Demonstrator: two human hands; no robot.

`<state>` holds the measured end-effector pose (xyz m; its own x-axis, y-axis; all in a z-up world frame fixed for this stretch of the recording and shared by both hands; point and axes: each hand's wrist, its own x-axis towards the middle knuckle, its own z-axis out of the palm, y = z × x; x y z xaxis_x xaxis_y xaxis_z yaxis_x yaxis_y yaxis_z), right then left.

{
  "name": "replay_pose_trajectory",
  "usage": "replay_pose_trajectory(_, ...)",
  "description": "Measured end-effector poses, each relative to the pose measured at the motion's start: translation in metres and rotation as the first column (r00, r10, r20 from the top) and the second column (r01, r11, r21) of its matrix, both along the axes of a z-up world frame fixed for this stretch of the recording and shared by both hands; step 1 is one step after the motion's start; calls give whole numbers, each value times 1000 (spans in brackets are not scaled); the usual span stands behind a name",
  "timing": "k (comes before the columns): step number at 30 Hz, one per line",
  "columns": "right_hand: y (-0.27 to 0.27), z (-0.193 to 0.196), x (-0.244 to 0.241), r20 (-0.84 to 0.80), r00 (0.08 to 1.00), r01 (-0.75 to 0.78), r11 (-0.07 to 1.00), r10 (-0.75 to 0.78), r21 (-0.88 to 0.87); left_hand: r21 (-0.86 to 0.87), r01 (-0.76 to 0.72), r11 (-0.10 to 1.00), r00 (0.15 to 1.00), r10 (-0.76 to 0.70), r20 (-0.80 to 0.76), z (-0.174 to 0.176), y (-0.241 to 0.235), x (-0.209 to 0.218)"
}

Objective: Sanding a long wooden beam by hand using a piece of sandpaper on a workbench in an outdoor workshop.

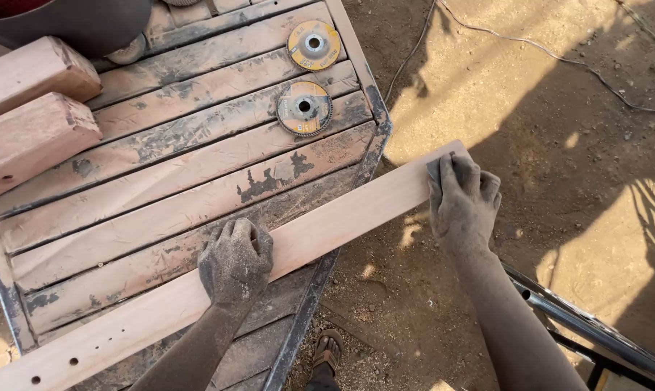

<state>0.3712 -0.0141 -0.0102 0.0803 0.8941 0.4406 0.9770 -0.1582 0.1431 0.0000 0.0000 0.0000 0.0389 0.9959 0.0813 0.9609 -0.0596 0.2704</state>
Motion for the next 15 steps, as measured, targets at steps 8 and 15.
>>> replay_pose_trajectory(8,12,18,-20,-72,980,178,976,-188,-129,32,8,999,999,-9,36,9,0,4)
replay_pose_trajectory(15,-1,14,-12,-179,959,168,949,-221,-268,61,8,998,1000,-9,5,8,-7,-2)
